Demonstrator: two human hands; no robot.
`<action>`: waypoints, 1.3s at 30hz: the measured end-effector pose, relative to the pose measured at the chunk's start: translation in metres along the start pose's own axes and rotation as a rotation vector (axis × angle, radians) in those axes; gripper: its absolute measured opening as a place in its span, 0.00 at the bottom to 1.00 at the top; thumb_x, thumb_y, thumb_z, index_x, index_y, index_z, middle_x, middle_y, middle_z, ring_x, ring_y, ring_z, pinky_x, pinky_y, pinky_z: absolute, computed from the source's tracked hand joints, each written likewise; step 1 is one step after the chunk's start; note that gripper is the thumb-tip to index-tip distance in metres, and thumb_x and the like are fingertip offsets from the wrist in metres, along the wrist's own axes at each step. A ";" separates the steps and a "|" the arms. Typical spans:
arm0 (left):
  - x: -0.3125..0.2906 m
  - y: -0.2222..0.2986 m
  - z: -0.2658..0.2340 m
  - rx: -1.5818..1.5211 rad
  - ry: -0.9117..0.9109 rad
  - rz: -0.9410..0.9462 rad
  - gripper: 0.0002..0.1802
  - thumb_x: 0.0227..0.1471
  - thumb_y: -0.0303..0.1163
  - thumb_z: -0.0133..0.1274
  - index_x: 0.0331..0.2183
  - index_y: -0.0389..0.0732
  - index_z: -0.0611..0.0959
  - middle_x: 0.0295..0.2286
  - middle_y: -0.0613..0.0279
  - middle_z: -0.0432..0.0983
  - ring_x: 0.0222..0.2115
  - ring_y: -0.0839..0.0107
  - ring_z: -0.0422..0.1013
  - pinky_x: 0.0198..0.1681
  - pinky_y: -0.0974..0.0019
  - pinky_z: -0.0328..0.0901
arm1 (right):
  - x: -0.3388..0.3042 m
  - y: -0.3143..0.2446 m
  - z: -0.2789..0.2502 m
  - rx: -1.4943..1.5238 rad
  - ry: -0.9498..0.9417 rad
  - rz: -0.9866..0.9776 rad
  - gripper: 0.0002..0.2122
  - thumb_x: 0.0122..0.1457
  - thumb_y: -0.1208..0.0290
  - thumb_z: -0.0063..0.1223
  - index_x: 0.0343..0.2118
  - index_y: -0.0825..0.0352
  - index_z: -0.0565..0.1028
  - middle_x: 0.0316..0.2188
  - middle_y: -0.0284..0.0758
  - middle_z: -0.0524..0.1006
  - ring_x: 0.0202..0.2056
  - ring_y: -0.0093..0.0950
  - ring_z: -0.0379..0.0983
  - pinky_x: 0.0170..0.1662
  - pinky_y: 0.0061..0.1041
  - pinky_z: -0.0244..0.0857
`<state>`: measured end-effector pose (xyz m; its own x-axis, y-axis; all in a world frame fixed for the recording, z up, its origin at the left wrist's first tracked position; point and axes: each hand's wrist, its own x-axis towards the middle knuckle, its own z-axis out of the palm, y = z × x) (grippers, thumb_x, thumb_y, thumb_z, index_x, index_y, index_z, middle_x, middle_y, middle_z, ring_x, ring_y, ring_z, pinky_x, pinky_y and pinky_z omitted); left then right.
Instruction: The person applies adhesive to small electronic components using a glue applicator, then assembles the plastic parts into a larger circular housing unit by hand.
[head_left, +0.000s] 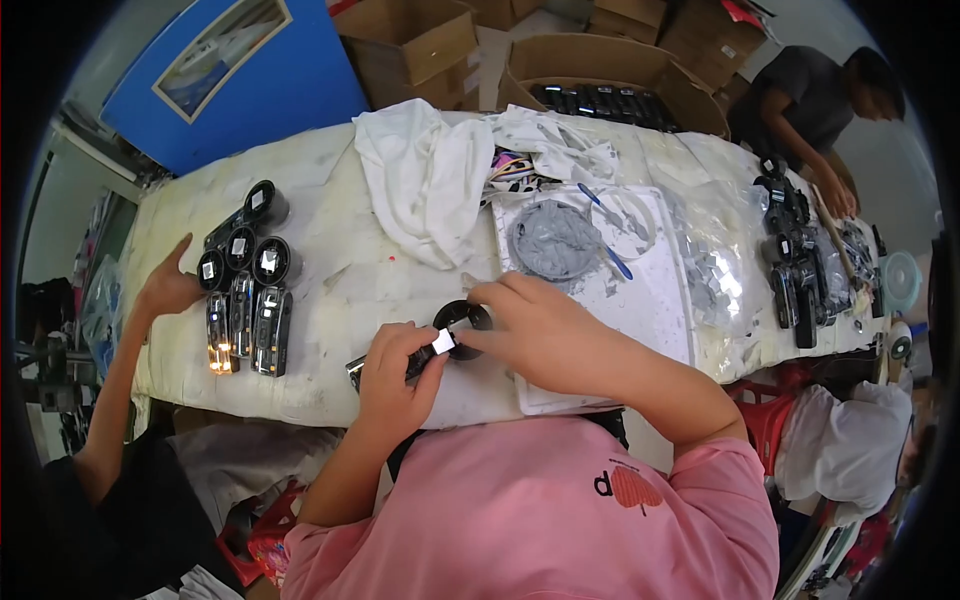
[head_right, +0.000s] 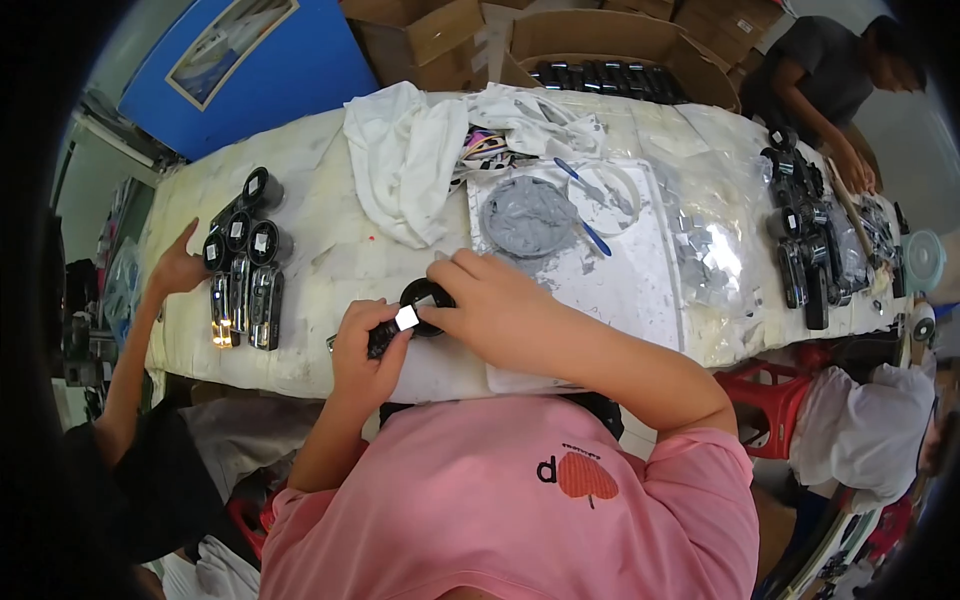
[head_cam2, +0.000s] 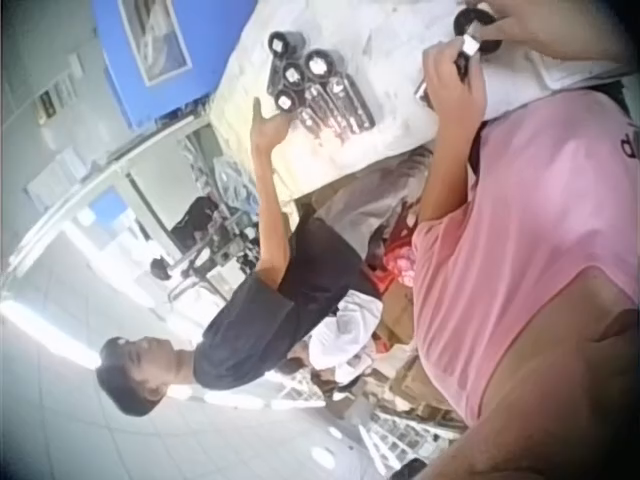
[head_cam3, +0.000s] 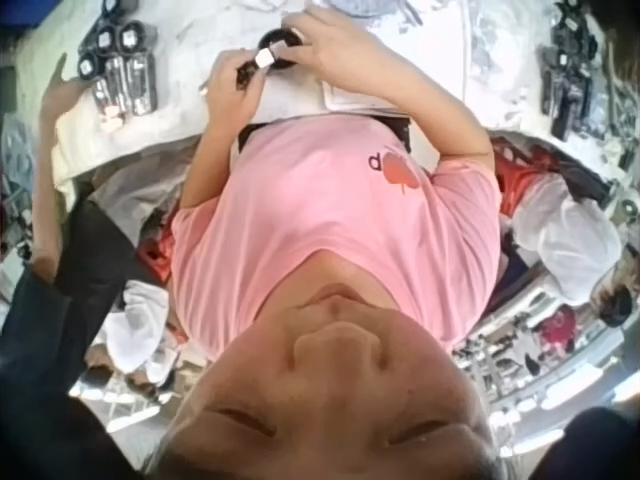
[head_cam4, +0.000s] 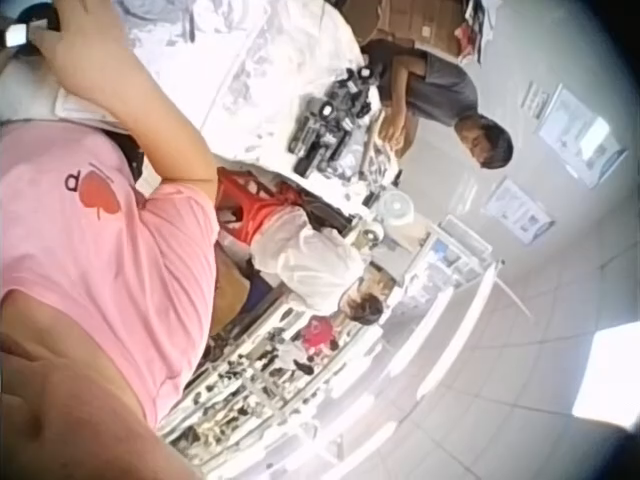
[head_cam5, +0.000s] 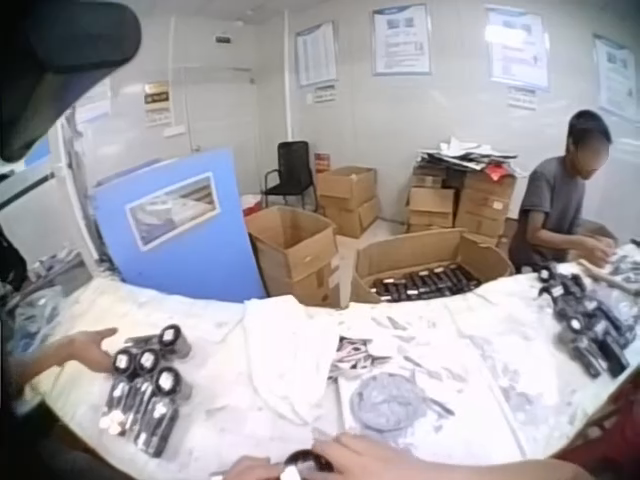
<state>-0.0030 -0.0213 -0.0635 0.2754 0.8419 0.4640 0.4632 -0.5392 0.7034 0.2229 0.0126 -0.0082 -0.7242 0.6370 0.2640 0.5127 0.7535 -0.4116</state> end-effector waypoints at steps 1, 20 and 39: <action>0.000 0.000 0.000 -0.005 -0.003 0.001 0.19 0.40 0.18 0.59 0.38 0.37 0.75 0.32 0.53 0.72 0.33 0.53 0.69 0.44 0.56 0.67 | -0.008 0.002 -0.002 0.014 0.097 -0.044 0.18 0.45 0.77 0.60 0.43 0.63 0.77 0.41 0.41 0.70 0.42 0.41 0.68 0.43 0.36 0.64; 0.015 -0.003 0.011 0.007 0.000 0.081 0.16 0.39 0.17 0.59 0.35 0.37 0.78 0.32 0.54 0.71 0.32 0.57 0.68 0.43 0.57 0.68 | -0.074 0.048 -0.030 -0.479 0.354 0.330 0.07 0.45 0.80 0.55 0.30 0.68 0.78 0.25 0.34 0.70 0.31 0.34 0.67 0.33 0.32 0.64; 0.000 -0.005 0.014 -0.229 0.138 -0.197 0.16 0.41 0.18 0.63 0.33 0.38 0.75 0.33 0.54 0.76 0.35 0.64 0.74 0.42 0.63 0.67 | -0.046 -0.020 0.031 0.275 0.535 0.362 0.11 0.47 0.82 0.61 0.36 0.67 0.80 0.26 0.35 0.72 0.27 0.28 0.70 0.28 0.23 0.62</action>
<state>0.0064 -0.0177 -0.0746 0.0759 0.9280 0.3647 0.2903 -0.3705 0.8823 0.2321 -0.0366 -0.0388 -0.1675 0.8857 0.4329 0.4927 0.4555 -0.7414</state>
